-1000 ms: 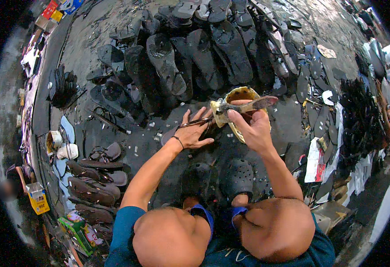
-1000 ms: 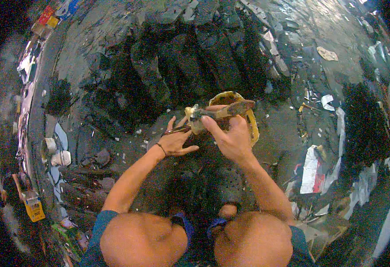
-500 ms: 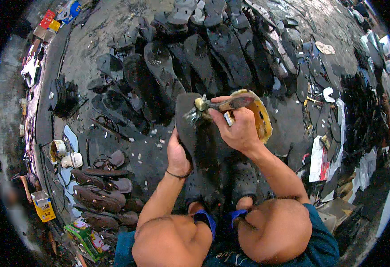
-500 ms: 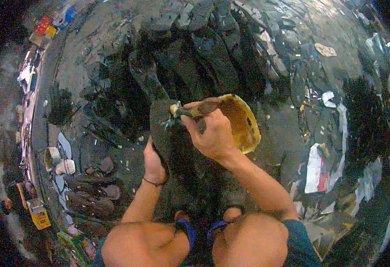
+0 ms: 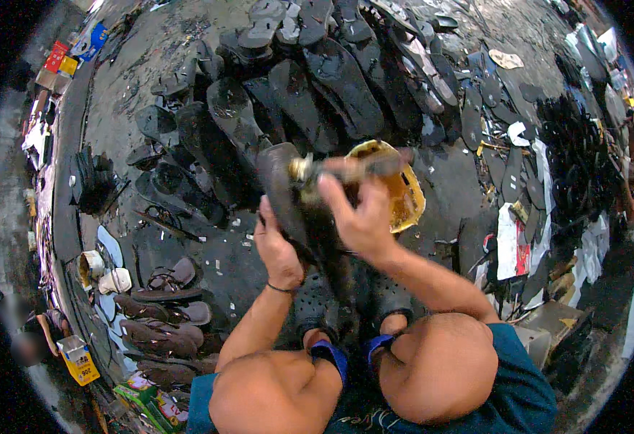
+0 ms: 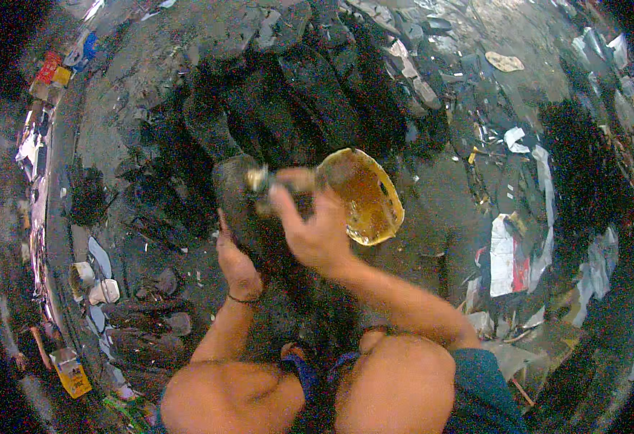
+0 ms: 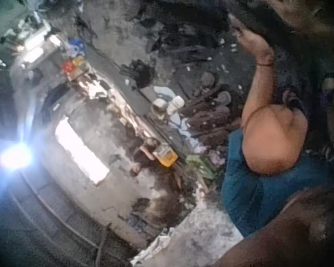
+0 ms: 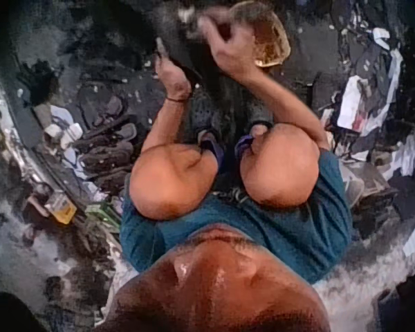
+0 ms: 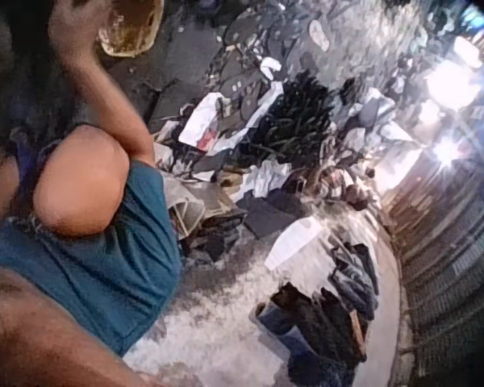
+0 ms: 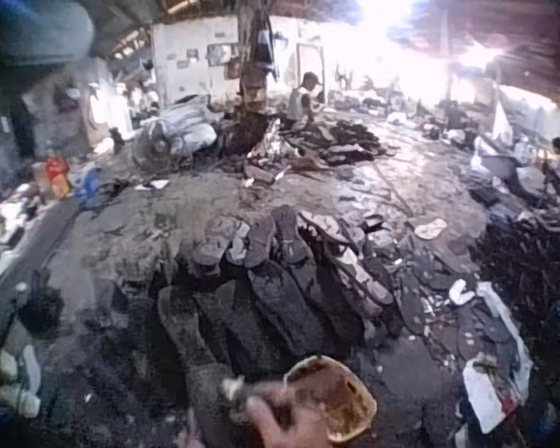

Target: The person sits on the ground and repeatedly applies a brown adhesive from a small container onto the soles of multiple flip-flops using a brush. The person picks up each flip-flop, coats the sole, and places it back among the pile.

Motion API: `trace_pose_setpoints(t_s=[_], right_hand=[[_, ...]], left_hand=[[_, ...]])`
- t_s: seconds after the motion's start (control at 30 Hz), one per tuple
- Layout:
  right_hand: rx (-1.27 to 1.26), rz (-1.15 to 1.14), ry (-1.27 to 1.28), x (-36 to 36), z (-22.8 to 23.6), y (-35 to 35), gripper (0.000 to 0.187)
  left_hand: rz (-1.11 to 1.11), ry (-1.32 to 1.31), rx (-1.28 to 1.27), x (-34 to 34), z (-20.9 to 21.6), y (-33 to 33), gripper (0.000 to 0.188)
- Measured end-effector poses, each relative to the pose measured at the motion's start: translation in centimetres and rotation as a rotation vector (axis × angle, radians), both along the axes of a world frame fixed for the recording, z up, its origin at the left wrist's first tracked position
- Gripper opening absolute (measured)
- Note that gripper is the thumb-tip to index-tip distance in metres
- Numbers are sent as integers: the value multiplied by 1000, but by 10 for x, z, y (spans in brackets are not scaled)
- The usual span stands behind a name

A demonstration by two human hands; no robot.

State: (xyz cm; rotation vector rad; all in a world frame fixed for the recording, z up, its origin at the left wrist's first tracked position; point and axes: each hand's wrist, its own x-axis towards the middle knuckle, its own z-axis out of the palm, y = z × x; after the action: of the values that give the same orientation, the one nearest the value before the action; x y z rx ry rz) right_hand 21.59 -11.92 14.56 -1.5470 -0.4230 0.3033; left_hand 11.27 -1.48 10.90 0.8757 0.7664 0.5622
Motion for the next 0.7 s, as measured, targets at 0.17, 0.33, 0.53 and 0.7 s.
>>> trace_pose_setpoints(t_s=[0.17,0.33,0.53,0.7], right_hand=[[63,141,631,4,14,-25,27],[82,140,663,11,1,-22,29],[-120,254,-351,-22,4,1,25],[-230,66,-12,27,-11,-19,18]], left_hand=[[-301,126,-456,-75,-18,15,71],[-401,-259,-752,-127,-33,-12,76],[-327,-505,-670,-13,5,41,74],[-99,-266,-511,12,39,26,71]])
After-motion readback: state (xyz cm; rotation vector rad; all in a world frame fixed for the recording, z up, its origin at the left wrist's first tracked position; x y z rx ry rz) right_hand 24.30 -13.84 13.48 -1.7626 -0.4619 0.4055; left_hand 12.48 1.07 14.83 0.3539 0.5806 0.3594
